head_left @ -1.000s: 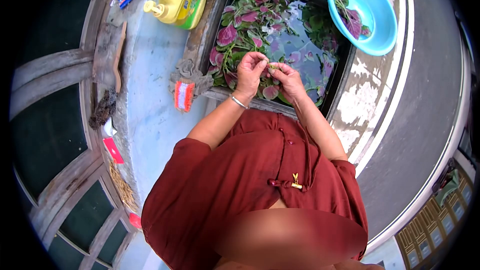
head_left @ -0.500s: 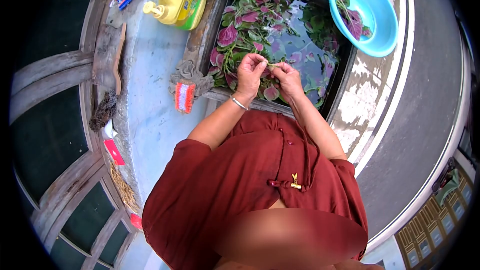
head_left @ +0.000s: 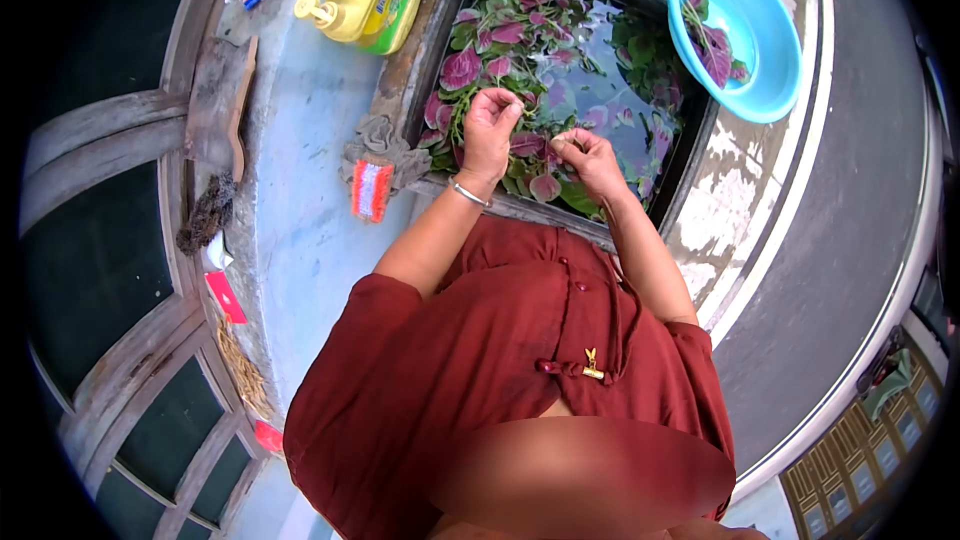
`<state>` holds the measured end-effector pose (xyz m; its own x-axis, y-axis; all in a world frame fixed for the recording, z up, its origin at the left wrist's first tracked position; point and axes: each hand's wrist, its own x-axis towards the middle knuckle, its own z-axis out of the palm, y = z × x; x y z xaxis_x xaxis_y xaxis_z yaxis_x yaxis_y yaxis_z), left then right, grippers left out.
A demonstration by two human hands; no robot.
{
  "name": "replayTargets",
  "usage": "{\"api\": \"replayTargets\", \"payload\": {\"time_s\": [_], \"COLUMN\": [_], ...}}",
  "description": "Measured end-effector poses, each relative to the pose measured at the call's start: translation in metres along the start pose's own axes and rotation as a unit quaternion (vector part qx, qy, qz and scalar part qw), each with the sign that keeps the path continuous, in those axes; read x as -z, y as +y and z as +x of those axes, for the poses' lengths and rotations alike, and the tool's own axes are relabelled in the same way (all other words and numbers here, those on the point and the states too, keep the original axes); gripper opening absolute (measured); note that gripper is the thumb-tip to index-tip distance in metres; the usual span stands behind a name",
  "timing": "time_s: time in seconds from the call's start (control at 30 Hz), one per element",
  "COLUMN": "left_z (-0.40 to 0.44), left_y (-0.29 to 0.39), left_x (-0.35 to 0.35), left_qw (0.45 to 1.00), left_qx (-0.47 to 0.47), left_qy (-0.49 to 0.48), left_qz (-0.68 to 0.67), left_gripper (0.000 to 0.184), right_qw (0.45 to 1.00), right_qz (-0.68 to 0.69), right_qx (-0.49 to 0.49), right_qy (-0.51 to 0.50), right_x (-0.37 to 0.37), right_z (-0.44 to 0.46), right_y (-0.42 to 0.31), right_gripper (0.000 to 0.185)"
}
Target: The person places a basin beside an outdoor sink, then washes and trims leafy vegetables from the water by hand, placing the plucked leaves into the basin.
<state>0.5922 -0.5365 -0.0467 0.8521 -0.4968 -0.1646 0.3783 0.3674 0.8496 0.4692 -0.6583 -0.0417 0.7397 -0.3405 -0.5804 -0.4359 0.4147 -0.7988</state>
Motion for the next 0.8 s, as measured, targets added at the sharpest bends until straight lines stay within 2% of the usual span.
{"api": "replayTargets", "payload": {"time_s": [0.03, 0.1, 0.17, 0.23, 0.3, 0.33, 0.37, 0.43, 0.57, 0.6, 0.67, 0.73, 0.77, 0.8], "left_z": [0.001, -0.001, -0.004, -0.004, -0.005, -0.006, -0.006, -0.007, -0.009, -0.01, -0.012, -0.013, -0.014, -0.013], "left_y": [-0.001, -0.001, 0.001, 0.001, 0.001, 0.001, 0.002, 0.005, 0.009, 0.008, 0.004, 0.005, 0.007, 0.008], "left_x": [0.004, 0.007, 0.007, 0.009, 0.008, 0.007, 0.006, 0.003, 0.001, 0.002, 0.003, 0.001, 0.0, 0.001], "left_qw": [0.999, 0.998, 0.986, 0.985, 0.983, 0.981, 0.979, 0.977, 0.971, 0.971, 0.973, 0.976, 0.978, 0.978], "left_qx": [0.033, 0.062, 0.14, 0.151, 0.163, 0.17, 0.178, 0.182, 0.208, 0.209, 0.179, 0.17, 0.161, 0.159], "left_qy": [-0.01, -0.019, -0.03, -0.045, -0.06, -0.079, -0.097, -0.108, -0.115, -0.115, -0.135, -0.132, -0.128, -0.129], "left_qz": [-0.017, -0.022, -0.083, -0.067, -0.052, -0.043, -0.034, -0.031, -0.024, -0.024, 0.044, 0.046, 0.048, 0.049], "left_gripper": [0.015, 0.015, 0.015, 0.015, 0.015, 0.015, 0.015, 0.014, 0.013, 0.013, 0.012, 0.011, 0.011, 0.011], "right_qw": [0.999, 0.999, 0.994, 0.997, 0.973, 0.972, 0.972, 0.973, 0.97, 0.965, 0.959, 0.941, 0.941, 0.974], "right_qz": [0.027, 0.036, 0.086, 0.04, -0.082, -0.152, -0.151, -0.18, -0.198, -0.213, -0.229, -0.337, -0.336, -0.224], "right_qx": [-0.032, -0.03, 0.06, 0.071, 0.212, 0.162, 0.162, 0.096, 0.091, 0.117, 0.143, 0.034, 0.034, 0.027], "right_qy": [-0.008, 0.006, 0.029, 0.018, -0.039, -0.08, -0.079, -0.105, -0.105, -0.096, -0.087, -0.017, -0.016, -0.021], "right_x": [0.001, 0.005, 0.009, 0.007, -0.002, 0.003, 0.005, 0.007, 0.007, 0.006, 0.006, 0.004, 0.005, 0.008], "right_z": [-0.004, -0.002, 0.001, -0.002, -0.003, -0.003, -0.001, 0.003, 0.004, 0.006, 0.007, 0.005, 0.005, 0.007], "right_y": [-0.007, -0.008, -0.01, -0.025, -0.034, -0.04, -0.038, -0.034, -0.031, -0.028, -0.026, -0.031, -0.03, -0.029], "right_gripper": [0.011, 0.013, 0.012, 0.014, 0.015, 0.015, 0.015, 0.012, 0.011, 0.013, 0.016, 0.014, 0.014, 0.015]}}
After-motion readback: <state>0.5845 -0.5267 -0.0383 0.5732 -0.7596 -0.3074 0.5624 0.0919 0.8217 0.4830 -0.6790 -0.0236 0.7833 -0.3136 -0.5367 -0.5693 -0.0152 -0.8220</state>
